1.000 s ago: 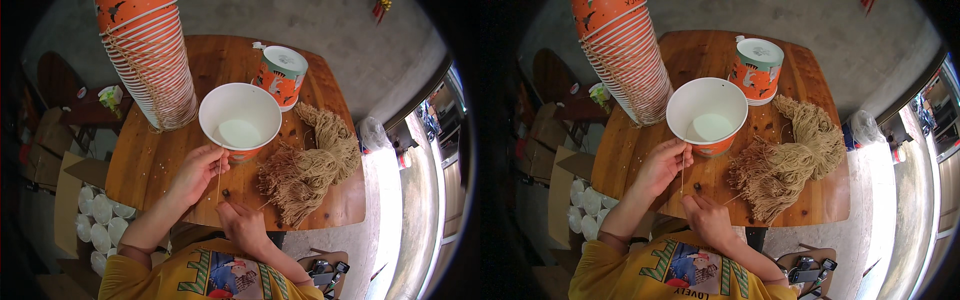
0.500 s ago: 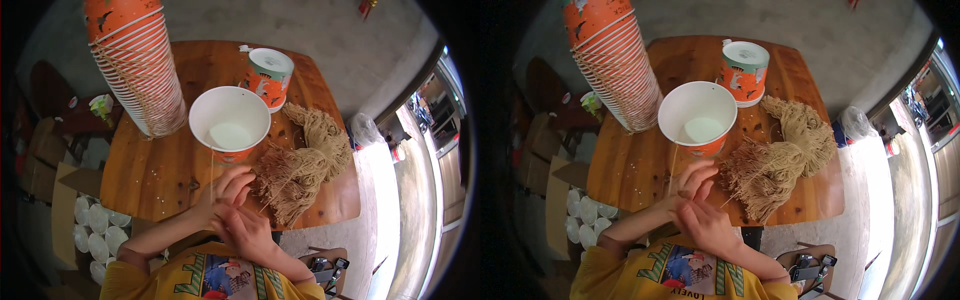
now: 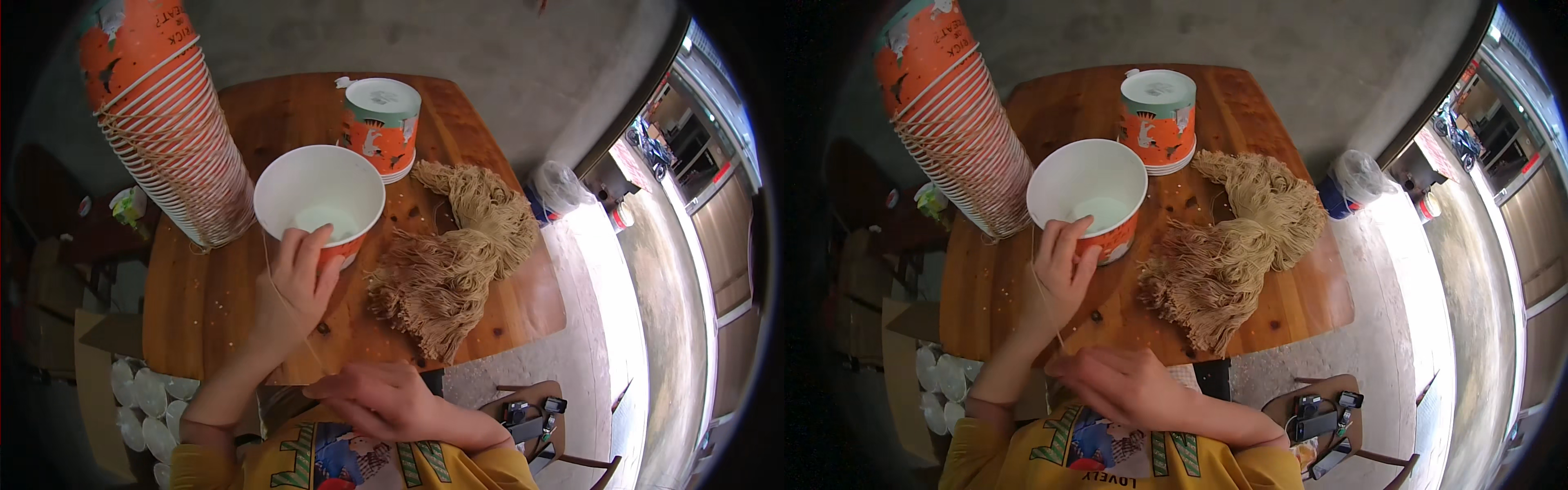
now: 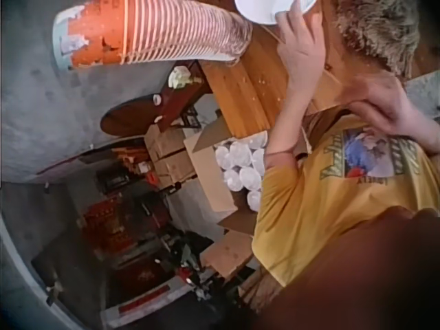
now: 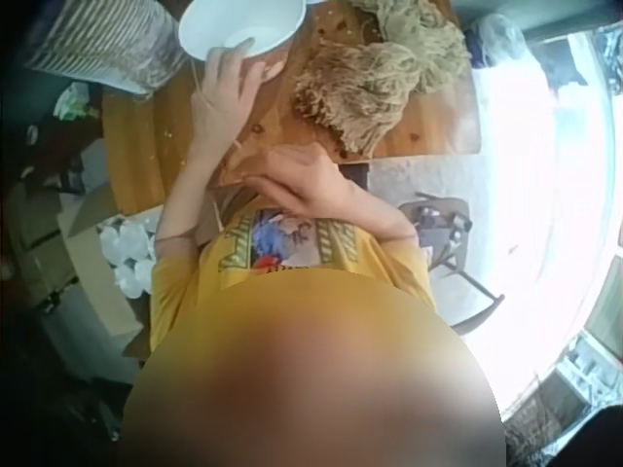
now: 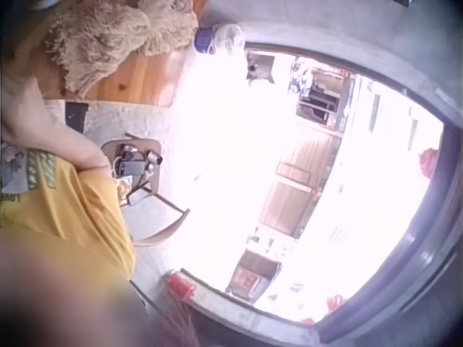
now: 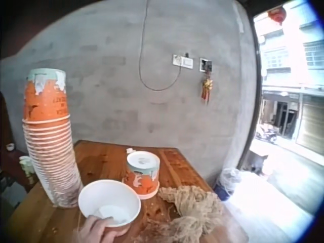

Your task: Threading a cord through holes in paper cups and stacking them.

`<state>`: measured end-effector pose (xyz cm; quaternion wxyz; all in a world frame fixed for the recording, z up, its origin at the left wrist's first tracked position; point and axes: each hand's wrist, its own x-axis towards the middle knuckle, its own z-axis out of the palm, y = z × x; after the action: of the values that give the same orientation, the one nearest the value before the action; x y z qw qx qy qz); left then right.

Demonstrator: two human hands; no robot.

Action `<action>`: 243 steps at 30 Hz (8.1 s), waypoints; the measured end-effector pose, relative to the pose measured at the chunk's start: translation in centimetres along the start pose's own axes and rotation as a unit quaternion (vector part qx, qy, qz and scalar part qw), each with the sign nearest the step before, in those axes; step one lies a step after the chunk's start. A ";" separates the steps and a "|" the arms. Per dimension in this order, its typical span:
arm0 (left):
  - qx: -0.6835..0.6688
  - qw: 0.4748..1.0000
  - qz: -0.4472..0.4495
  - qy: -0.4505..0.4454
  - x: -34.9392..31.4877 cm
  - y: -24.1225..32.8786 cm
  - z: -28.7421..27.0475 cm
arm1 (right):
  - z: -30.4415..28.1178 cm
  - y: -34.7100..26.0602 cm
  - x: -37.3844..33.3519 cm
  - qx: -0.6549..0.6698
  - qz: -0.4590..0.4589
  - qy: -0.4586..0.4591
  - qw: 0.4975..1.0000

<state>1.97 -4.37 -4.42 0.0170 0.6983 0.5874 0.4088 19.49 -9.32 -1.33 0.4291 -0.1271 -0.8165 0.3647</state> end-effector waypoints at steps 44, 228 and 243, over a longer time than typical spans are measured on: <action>-0.189 0.971 0.116 -0.084 -3.5 3.5 -0.3 | -2.9 7.4 1.5 0.298 0.261 0.284 0.873; -0.434 0.809 -0.236 -0.318 5.5 -1.3 -2.2 | -7.4 8.4 4.4 -0.095 0.154 -0.063 0.981; -0.422 0.825 -0.220 -0.306 5.0 -1.6 -2.9 | -6.6 8.6 5.6 0.057 0.152 -0.070 0.984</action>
<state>-1.14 -1.01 -0.52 0.5783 0.5649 0.4600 0.3673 20.46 2.84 -1.63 0.3167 -0.1994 -0.7935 0.4799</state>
